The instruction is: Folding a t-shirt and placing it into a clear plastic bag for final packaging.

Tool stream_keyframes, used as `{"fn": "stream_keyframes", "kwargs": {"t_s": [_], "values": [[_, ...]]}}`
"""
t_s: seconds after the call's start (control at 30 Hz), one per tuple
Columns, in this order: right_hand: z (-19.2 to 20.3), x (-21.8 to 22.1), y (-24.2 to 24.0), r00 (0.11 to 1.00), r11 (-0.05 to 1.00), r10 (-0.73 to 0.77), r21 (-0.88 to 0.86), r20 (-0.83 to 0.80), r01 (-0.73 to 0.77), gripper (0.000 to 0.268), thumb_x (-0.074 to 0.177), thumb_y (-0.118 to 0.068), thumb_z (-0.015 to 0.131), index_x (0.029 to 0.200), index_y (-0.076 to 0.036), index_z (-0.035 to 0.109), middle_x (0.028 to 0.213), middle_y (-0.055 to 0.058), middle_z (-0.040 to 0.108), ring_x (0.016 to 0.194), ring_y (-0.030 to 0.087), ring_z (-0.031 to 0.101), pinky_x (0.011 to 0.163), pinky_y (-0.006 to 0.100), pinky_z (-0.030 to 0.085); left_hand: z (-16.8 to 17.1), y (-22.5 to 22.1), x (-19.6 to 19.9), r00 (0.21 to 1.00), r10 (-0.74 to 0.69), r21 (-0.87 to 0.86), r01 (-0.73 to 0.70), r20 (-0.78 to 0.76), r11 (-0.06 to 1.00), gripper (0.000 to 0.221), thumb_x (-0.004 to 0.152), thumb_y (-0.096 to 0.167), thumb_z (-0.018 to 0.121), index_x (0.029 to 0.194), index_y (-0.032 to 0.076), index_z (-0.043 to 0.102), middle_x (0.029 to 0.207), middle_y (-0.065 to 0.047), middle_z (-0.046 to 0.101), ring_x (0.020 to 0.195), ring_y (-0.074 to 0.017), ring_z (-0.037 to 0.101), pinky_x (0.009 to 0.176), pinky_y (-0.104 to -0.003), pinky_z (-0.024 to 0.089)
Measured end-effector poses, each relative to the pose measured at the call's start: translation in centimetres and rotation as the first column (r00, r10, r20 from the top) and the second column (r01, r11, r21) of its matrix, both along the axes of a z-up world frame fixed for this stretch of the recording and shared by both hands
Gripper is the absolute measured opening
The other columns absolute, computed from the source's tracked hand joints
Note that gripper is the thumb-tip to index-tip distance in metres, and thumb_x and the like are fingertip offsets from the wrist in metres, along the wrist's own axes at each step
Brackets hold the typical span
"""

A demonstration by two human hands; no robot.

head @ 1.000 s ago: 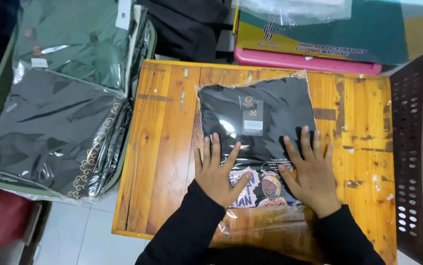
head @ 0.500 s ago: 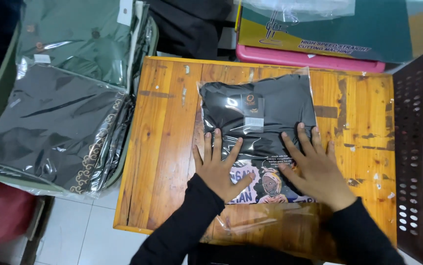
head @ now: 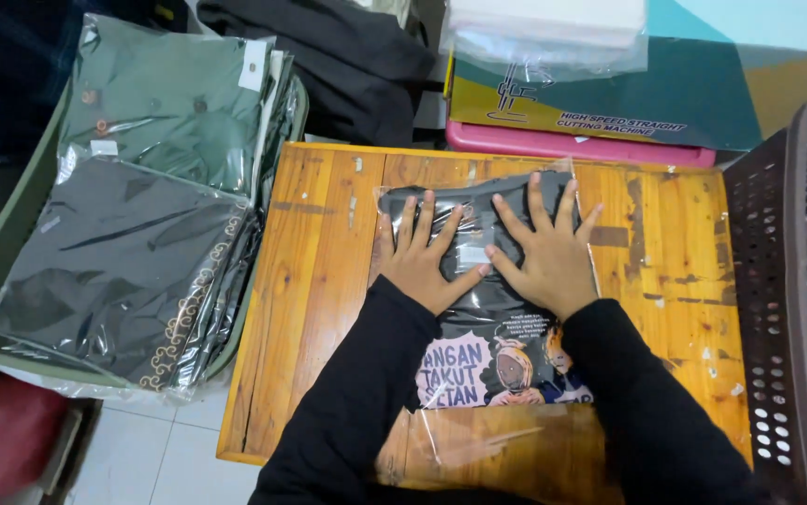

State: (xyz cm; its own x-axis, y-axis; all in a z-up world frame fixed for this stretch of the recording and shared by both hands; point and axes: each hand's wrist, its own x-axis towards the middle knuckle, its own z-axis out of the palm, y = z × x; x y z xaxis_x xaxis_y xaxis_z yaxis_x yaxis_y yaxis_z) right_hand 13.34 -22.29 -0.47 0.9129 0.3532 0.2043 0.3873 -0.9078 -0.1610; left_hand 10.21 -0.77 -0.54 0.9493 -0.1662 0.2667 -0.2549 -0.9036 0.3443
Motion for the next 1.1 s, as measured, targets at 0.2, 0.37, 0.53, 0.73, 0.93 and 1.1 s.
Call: {"fn": "stream_keyframes", "kwargs": {"t_s": [0.2,0.37,0.53,0.73,0.93,1.1], "values": [[-0.6,0.5,-0.2,0.998,1.000,-0.003,0.015,-0.069,0.004,0.075,0.093,-0.060,0.052,0.162,-0.037,0.036,0.174,0.014,0.018,0.151,0.064,0.008,0.106,0.088,0.001,0.5,0.0,0.3,0.994,0.005,-0.009,-0.006,-0.112,1.000,0.097,0.081,0.085,0.055,0.161,0.035,0.034,0.174,-0.009,0.017,0.160,-0.0354,0.009,0.125,-0.061,0.001],[-0.1,0.8,0.0,0.984,1.000,-0.024,0.001,-0.179,0.024,0.075,0.093,-0.066,0.048,0.162,-0.042,0.032,0.174,0.011,0.017,0.153,0.058,0.006,0.111,0.082,0.005,0.6,0.0,0.5,0.987,0.013,0.002,-0.013,-0.163,1.000,0.099,0.079,0.088,0.054,0.161,0.037,0.033,0.173,-0.010,0.021,0.160,-0.0366,0.008,0.124,-0.064,0.001],[0.4,0.8,0.1,0.978,1.000,-0.024,0.014,-0.209,0.028,0.073,0.094,-0.066,0.049,0.161,-0.043,0.034,0.174,0.011,0.017,0.153,0.057,0.007,0.111,0.080,0.009,-0.5,0.0,0.6,0.993,0.019,-0.032,-0.023,-0.112,0.999,0.100,0.078,0.087,0.057,0.161,0.038,0.033,0.171,-0.011,0.026,0.160,-0.0363,0.012,0.123,-0.064,0.003],[-0.1,0.5,-1.6,0.989,0.949,0.087,0.311,-0.123,-0.045,0.070,0.097,-0.047,0.052,0.163,-0.029,0.036,0.173,0.016,0.017,0.153,0.055,0.004,0.112,0.081,0.006,-1.4,1.4,0.6,0.999,-0.049,-0.154,0.051,0.013,0.987,0.095,0.081,0.074,0.062,0.162,0.032,0.034,0.170,-0.017,0.025,0.158,-0.0431,0.017,0.123,-0.067,0.008],[-0.1,-2.2,-4.1,0.953,0.806,-0.005,0.565,0.304,-0.176,0.043,0.097,-0.015,0.060,0.138,-0.003,0.066,0.155,0.023,0.050,0.148,0.047,0.033,0.122,0.057,0.022,-5.0,3.7,-2.0,0.870,0.275,-0.333,-0.139,0.408,0.933,0.070,0.087,0.043,0.064,0.144,0.004,0.057,0.143,-0.027,0.051,0.132,-0.0499,0.049,0.110,-0.060,0.036],[3.3,-12.2,-1.4,0.954,0.931,0.276,0.212,0.120,-0.297,0.062,0.096,-0.047,0.046,0.148,-0.014,0.050,0.164,0.014,0.039,0.157,0.044,0.025,0.122,0.073,0.013,-1.5,2.5,-7.3,0.898,0.394,-0.207,-0.355,0.197,0.912,0.060,0.090,0.041,0.062,0.138,0.004,0.059,0.140,-0.030,0.053,0.126,-0.0472,0.047,0.106,-0.059,0.039]]}}
